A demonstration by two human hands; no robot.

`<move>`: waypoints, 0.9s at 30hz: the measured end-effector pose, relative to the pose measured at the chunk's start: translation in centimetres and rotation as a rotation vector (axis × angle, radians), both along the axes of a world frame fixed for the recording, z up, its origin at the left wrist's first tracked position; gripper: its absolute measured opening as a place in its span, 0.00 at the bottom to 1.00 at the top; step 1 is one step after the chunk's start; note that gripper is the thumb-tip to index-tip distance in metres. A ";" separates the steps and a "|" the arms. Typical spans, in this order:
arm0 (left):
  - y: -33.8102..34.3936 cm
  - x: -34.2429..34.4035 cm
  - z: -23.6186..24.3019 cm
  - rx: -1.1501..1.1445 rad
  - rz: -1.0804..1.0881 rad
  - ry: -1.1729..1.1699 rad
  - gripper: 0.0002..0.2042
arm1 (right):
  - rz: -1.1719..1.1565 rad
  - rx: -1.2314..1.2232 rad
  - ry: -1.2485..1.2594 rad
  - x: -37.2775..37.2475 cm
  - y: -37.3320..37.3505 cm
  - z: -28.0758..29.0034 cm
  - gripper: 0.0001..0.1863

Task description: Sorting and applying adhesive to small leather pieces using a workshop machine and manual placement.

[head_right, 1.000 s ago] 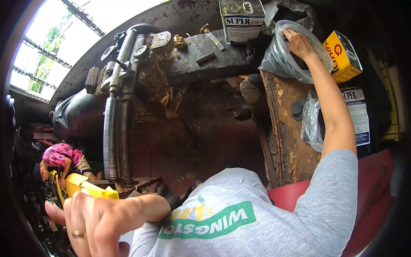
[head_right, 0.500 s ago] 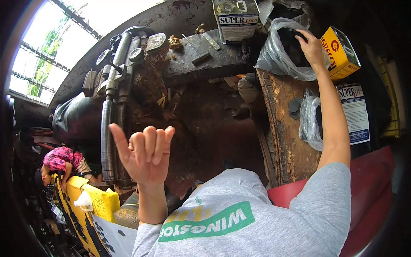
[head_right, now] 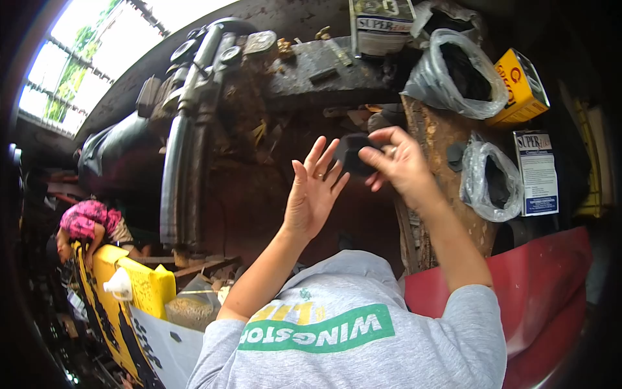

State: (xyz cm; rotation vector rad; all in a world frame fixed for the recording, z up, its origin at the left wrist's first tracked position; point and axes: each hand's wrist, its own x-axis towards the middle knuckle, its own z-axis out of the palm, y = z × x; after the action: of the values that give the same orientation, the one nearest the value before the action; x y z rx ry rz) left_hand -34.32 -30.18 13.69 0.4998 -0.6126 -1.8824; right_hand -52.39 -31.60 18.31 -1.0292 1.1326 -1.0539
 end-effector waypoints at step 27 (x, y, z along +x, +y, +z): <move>11.7 12.4 -5.8 0.426 0.358 0.334 0.16 | 0.156 0.119 0.046 17.1 11.9 -6.4 0.08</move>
State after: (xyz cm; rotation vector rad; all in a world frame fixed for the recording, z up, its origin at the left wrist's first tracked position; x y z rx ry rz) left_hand -21.91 -18.49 7.85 0.5112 0.1016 -1.6957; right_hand -35.28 -19.74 11.87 -1.0334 1.1192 -0.8330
